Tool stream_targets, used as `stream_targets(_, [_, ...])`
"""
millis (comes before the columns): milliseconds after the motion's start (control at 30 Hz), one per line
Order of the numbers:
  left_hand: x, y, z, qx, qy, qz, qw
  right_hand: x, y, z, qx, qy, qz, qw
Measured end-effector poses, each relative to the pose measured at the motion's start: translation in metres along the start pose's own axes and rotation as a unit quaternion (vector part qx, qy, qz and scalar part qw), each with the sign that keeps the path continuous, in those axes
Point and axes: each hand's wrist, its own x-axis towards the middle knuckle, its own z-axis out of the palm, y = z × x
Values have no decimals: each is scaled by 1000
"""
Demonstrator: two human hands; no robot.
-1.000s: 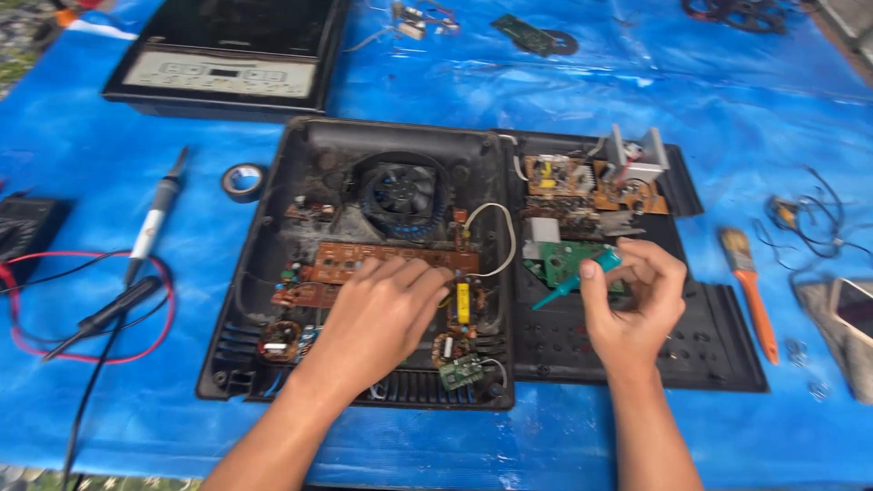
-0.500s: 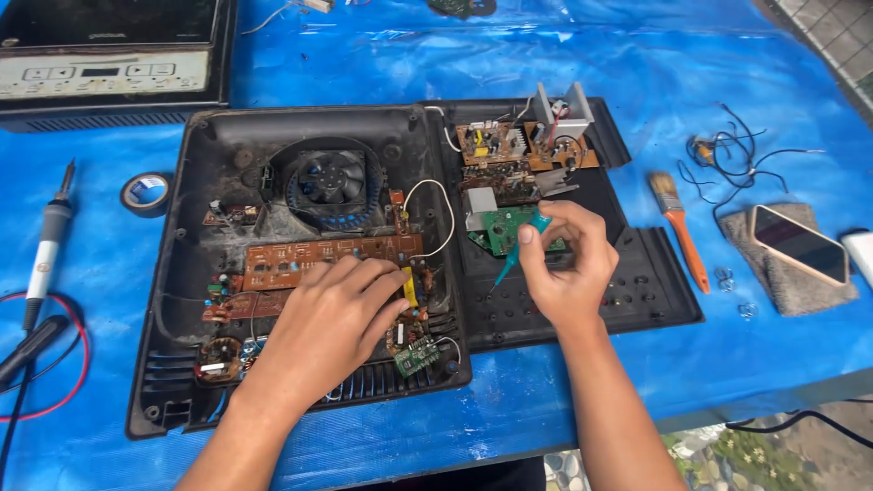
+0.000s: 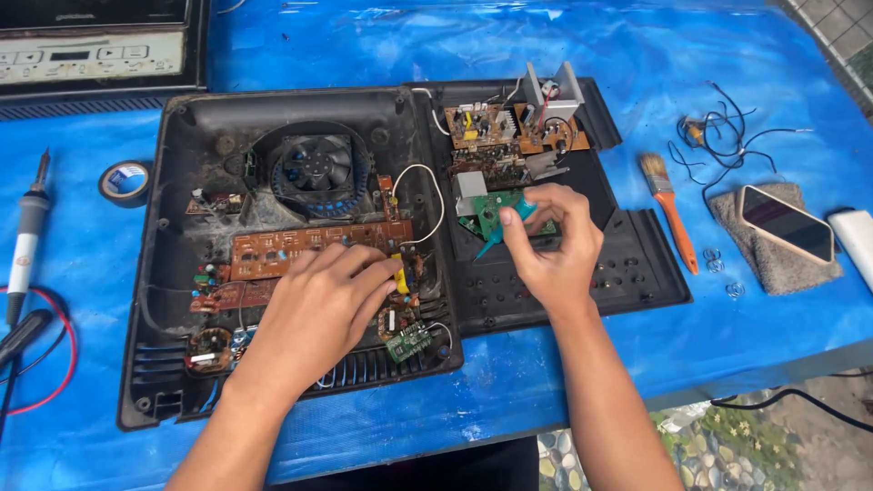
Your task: Unscrewing and removing a circuit board from an induction cooker for repair.
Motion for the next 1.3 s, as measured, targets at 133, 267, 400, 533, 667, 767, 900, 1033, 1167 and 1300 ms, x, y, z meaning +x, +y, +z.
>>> stream_targets(133, [1, -1, -3, -13, -8, -17, 1000, 6, -8, -5, -6, 26, -1, 1000])
stream_targets(267, [1, -2, -3, -21, -16, -12, 1000, 2, -1, -6, -12, 5, 19, 1000])
stream_targets(400, [-11, -17, 26, 18, -20, 13, 1000, 4, -19, -9, -11, 9, 42, 999])
stream_targets(533, [-12, -20, 31, 28, -6, 16, 999, 5, -15, -6, -26, 48, 33, 998])
stream_targets(667, [-9, -16, 30, 20, -15, 15, 1000, 5, -18, -6, -23, 23, 38, 999])
stream_targets(767, [-6, -12, 21, 1, -5, 4, 1000, -7, -9, -5, -39, 24, 51, 998])
stream_targets(900, [-10, -13, 24, -31, -14, -3, 999, -16, -2, -5, -36, 38, 77, 996])
stream_targets(1033, [-12, -17, 32, -23, -12, -3, 1000, -9, -13, -4, -32, -23, 93, 995])
stream_targets(1167, [-13, -18, 36, 9, -2, 9, 1000, -9, -14, -3, -17, 6, 73, 997])
stream_targets(1300, [-13, -20, 38, 14, -4, 9, 1000, -11, -14, -2, -36, -16, 100, 994])
